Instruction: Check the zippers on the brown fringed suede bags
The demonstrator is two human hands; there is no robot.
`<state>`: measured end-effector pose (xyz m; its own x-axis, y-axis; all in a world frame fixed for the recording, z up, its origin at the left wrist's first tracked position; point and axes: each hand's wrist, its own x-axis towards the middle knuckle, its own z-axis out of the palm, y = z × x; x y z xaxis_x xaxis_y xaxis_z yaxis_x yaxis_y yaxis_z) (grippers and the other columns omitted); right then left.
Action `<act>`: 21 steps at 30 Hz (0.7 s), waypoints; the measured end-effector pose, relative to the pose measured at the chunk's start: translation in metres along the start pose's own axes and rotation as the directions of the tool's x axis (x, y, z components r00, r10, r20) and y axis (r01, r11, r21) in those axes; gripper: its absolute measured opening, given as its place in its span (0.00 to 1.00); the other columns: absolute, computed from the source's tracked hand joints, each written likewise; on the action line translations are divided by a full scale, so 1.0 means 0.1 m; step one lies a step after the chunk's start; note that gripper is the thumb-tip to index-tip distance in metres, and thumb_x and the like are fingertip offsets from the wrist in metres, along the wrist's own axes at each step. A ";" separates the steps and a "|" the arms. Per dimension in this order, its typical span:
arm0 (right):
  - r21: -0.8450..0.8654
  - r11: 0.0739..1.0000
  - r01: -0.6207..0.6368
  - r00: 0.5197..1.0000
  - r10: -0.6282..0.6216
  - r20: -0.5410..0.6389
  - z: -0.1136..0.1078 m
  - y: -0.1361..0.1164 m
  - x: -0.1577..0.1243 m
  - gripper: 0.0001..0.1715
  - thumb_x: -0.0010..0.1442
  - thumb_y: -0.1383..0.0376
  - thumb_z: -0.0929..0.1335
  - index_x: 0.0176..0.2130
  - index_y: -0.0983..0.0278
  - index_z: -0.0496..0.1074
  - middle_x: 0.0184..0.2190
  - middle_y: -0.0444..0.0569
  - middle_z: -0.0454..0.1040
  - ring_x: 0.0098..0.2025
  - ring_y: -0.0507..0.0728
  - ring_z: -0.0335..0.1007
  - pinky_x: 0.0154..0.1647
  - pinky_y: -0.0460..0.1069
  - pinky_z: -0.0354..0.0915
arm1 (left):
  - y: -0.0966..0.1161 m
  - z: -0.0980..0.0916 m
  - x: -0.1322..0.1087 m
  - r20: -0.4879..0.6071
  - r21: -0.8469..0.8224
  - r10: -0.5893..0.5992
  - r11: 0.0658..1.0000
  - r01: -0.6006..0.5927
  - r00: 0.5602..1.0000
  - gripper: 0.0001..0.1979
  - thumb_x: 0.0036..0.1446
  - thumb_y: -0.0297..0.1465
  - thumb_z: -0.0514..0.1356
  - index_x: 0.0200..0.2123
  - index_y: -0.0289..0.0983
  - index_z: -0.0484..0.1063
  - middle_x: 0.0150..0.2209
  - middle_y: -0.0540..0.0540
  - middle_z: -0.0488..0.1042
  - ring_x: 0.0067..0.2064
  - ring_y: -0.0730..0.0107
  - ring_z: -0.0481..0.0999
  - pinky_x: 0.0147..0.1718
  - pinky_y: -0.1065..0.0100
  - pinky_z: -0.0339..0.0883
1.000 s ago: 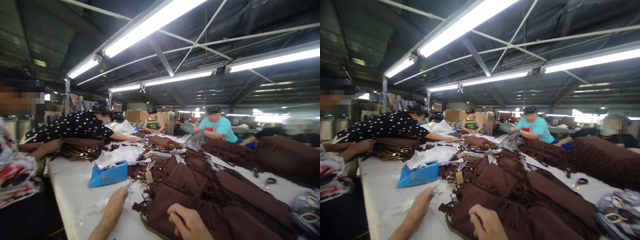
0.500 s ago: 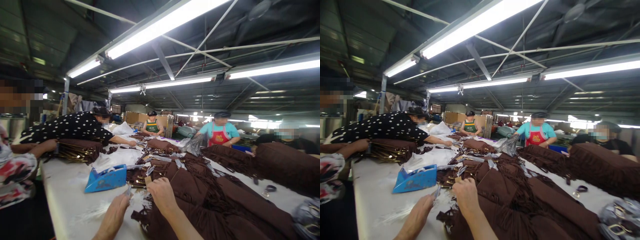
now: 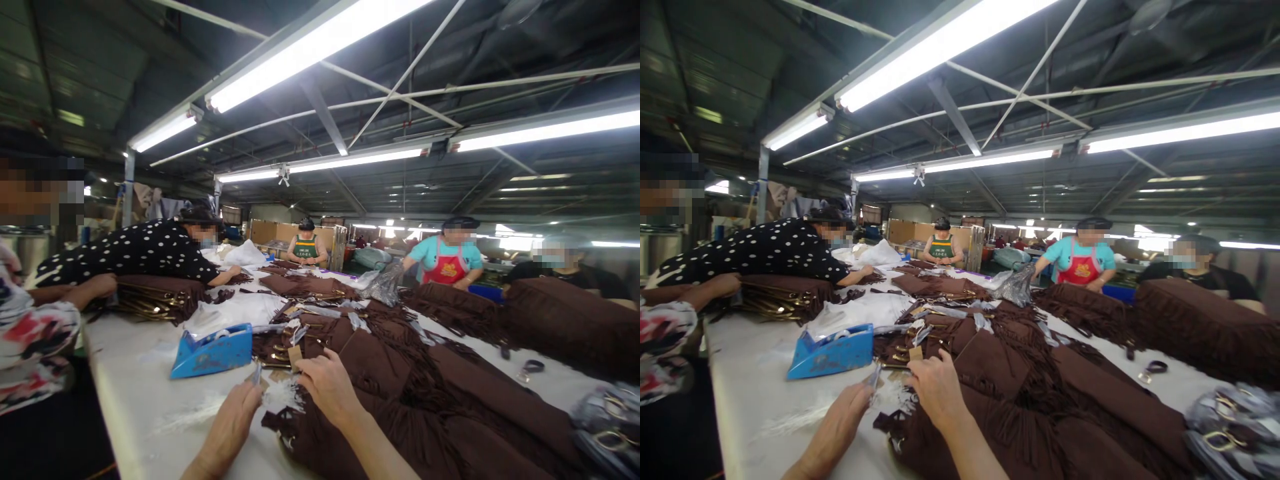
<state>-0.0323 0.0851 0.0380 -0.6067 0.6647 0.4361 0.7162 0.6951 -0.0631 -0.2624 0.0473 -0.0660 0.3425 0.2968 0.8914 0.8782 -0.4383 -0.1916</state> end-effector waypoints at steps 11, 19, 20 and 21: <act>-0.153 0.938 -0.312 0.937 0.276 -0.215 -0.23 0.61 -0.40 0.13 0.64 0.71 0.61 0.33 0.64 0.73 0.35 0.54 0.77 0.41 0.61 0.72 0.50 0.56 0.59 | -0.18 0.11 -0.15 0.308 0.253 -0.341 0.929 0.269 0.888 0.17 0.61 0.24 0.45 0.34 0.38 0.74 0.31 0.45 0.78 0.31 0.62 0.76 0.31 0.64 0.70; 0.328 0.833 -0.445 0.826 0.524 -0.211 -0.38 0.94 -1.69 0.18 0.66 0.59 0.59 0.26 0.60 0.64 0.25 0.43 0.73 0.31 0.55 0.71 0.33 0.46 0.61 | -0.15 0.15 -0.03 0.149 -0.023 -0.290 0.955 0.296 0.945 0.19 0.59 0.38 0.53 0.49 0.37 0.74 0.47 0.38 0.79 0.48 0.52 0.76 0.47 0.54 0.70; 0.374 0.817 -0.439 0.823 0.533 -0.198 -0.39 0.87 -1.84 0.19 0.66 0.57 0.59 0.26 0.60 0.64 0.25 0.43 0.72 0.31 0.55 0.70 0.33 0.46 0.61 | 0.00 0.14 0.04 0.247 -0.170 -0.342 0.906 0.388 0.907 0.20 0.59 0.42 0.54 0.48 0.38 0.74 0.47 0.39 0.79 0.46 0.54 0.77 0.44 0.56 0.72; 0.403 0.806 -0.434 0.825 0.535 -0.182 -0.40 0.78 -1.97 0.19 0.66 0.57 0.59 0.26 0.60 0.65 0.25 0.43 0.72 0.30 0.55 0.70 0.33 0.46 0.61 | 0.20 0.13 0.13 0.394 -0.317 -0.381 0.798 0.513 0.837 0.22 0.58 0.45 0.54 0.49 0.39 0.74 0.46 0.39 0.79 0.42 0.56 0.79 0.39 0.60 0.74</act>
<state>0.1571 -0.0024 -0.0164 -0.0545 0.8704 0.4893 0.7012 0.3822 -0.6019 -0.2366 0.0533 -0.0635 0.0831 0.7492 0.6571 0.7705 -0.4665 0.4344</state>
